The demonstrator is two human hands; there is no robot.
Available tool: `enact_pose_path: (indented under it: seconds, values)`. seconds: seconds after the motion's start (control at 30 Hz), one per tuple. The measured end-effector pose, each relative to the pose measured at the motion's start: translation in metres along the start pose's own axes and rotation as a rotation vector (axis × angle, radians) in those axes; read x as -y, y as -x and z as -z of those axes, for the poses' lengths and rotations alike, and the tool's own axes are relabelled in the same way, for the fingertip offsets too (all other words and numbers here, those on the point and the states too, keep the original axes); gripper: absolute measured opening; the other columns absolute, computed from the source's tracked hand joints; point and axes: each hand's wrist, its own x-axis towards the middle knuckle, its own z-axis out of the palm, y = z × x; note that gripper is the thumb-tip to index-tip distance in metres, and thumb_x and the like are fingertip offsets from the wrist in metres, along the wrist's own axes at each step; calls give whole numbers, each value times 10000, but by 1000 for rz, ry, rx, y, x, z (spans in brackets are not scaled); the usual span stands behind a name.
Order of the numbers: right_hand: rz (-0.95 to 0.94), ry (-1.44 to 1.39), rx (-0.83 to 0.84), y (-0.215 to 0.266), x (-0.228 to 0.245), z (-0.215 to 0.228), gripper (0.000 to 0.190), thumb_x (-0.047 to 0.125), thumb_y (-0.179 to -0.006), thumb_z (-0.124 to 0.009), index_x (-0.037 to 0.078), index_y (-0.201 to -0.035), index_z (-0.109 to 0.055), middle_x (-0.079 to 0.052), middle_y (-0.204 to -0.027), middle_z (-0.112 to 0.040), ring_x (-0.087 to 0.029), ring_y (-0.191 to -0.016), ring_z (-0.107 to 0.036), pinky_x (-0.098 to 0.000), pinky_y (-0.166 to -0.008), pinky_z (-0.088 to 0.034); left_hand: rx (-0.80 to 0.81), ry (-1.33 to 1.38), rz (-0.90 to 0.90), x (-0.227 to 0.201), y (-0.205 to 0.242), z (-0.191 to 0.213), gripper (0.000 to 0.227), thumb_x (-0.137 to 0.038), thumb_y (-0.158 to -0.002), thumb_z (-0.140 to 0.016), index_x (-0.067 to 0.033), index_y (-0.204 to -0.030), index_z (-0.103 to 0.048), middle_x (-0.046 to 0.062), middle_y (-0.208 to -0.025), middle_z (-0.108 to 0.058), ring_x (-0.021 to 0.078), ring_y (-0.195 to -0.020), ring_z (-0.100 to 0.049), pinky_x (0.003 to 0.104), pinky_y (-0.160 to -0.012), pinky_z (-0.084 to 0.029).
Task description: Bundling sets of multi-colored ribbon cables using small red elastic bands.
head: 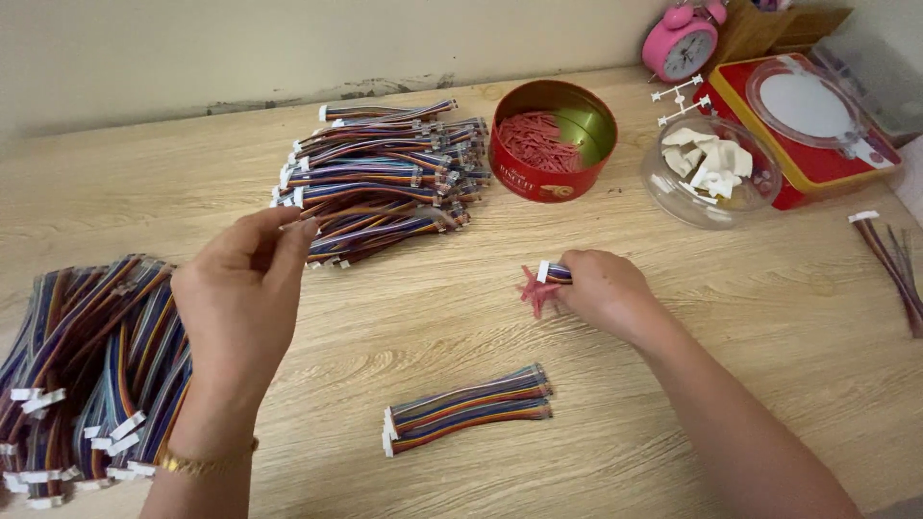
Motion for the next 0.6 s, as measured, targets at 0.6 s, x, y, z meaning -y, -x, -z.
enact_pose_path:
  seconds: [0.6]
  values:
    - [-71, -115, -160, 7, -17, -2, 327, 338, -905, -701, 56, -1069, -700, -165, -968, -748, -310, -902, -731, -433, -841, -561, 134, 698, 632, 12, 120, 29, 473, -1, -971, -662, -17, -1438, -588, 174, -958, -740, 227, -857, -744, 364, -732, -662]
